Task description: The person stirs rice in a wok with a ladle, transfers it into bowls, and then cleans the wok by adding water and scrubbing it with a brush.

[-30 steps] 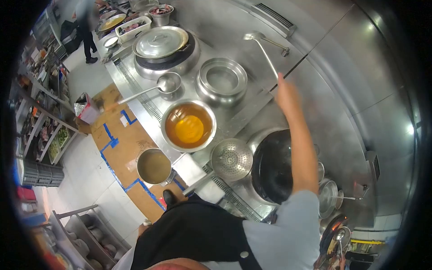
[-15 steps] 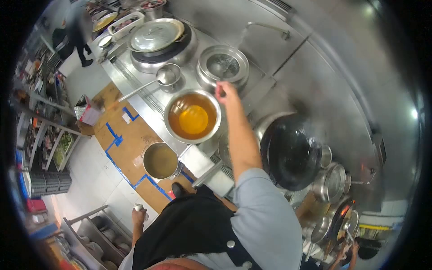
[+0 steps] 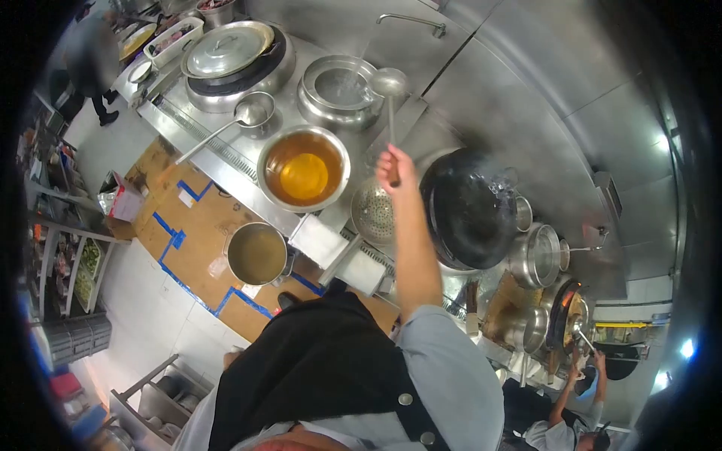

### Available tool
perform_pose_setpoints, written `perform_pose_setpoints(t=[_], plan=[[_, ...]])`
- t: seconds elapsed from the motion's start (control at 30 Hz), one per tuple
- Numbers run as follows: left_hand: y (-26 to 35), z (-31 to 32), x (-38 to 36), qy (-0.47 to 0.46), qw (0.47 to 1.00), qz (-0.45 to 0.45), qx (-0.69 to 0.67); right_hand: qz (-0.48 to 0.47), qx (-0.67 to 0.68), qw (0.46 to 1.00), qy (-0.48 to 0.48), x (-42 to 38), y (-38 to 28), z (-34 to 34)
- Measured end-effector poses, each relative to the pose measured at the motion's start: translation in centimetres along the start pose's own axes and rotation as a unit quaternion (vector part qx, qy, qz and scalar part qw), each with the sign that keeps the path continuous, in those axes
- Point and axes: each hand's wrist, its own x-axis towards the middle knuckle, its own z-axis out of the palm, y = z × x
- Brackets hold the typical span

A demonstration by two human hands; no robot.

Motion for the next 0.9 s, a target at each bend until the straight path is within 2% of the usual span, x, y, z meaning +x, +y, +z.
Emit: perform_pose_setpoints(t=[0.03, 0.07, 0.1, 0.17, 0.2, 0.3, 0.37, 0.43, 0.5, 0.53, 0.6, 0.67, 0.7, 0.73, 0.77, 0.8, 0.83, 0.87, 0.9], plan=[[-0.8, -0.6, 0.8, -0.015, 1.000, 0.002, -0.017, -0.013, -0.090, 0.992, 0.084, -1.4, -1.1, -1.1], [-1.4, -1.6, 1.9, -0.031, 0.999, 0.004, -0.033, -0.068, -0.212, 0.964, 0.148, -3.9, -1.6, -0.3], [-1.4, -2.1, 2.7, -0.024, 0.976, -0.088, -0.196, -0.053, -0.273, 0.952, 0.127, -5.1, -2.9, -2.1], [-0.7, -4.1, 4.6, 0.005, 0.910, -0.198, -0.365, -0.003, -0.405, 0.899, 0.165, -7.5, -6.0, -3.6], [0.4, -6.1, 5.0, 0.025, 0.899, -0.219, -0.378, 0.015, -0.449, 0.874, 0.184, -8.4, -7.0, -4.0], [3.0, -8.4, 6.5, 0.067, 0.845, -0.256, -0.464, -0.026, -0.574, 0.787, 0.226, -11.2, -8.0, -1.6], [4.4, -8.1, 7.7, 0.065, 0.784, -0.262, -0.559, -0.077, -0.584, 0.785, 0.194, -10.6, -7.6, -0.7], [6.7, -8.5, 7.7, 0.084, 0.796, -0.245, -0.547, -0.117, -0.575, 0.790, 0.180, -8.2, -6.4, -0.8], [9.2, -9.0, 7.3, 0.129, 0.817, -0.234, -0.511, -0.095, -0.587, 0.786, 0.168, -3.9, -5.8, 0.2], [10.4, -10.6, 6.5, 0.091, 0.825, -0.255, -0.497, -0.086, -0.592, 0.785, 0.162, -1.5, -5.7, 1.1], [11.8, -10.8, 5.0, 0.103, 0.804, -0.249, -0.530, -0.065, -0.624, 0.766, 0.140, 5.0, -5.5, 1.9], [10.5, -7.6, 4.9, 0.094, 0.822, -0.256, -0.501, -0.071, -0.714, 0.678, 0.161, 10.5, -3.9, 4.4], [10.9, -8.9, 3.7, 0.059, 0.840, -0.256, -0.475, -0.011, -0.681, 0.719, 0.139, 14.1, -3.7, 4.8], [10.1, -7.7, 3.4, 0.057, 0.880, -0.246, -0.402, 0.050, -0.643, 0.755, 0.117, 17.2, -3.1, 4.7], [11.2, -8.6, 2.0, 0.090, 0.845, -0.274, -0.449, 0.076, -0.457, 0.880, 0.107, 18.7, -2.2, 4.8], [11.4, -8.9, 0.9, 0.104, 0.831, -0.259, -0.481, 0.098, -0.246, 0.960, 0.094, 19.5, -1.1, 4.8], [11.6, -9.5, -0.2, 0.092, 0.845, -0.252, -0.463, 0.111, -0.023, 0.990, 0.078, 19.1, -0.3, 5.2], [12.0, -10.0, -0.9, 0.078, 0.857, -0.243, -0.448, 0.130, 0.097, 0.985, 0.065, 18.1, 0.4, 5.2], [12.3, -10.2, -1.2, 0.079, 0.854, -0.239, -0.456, 0.118, 0.160, 0.980, 0.030, 17.2, 1.4, 4.5]])
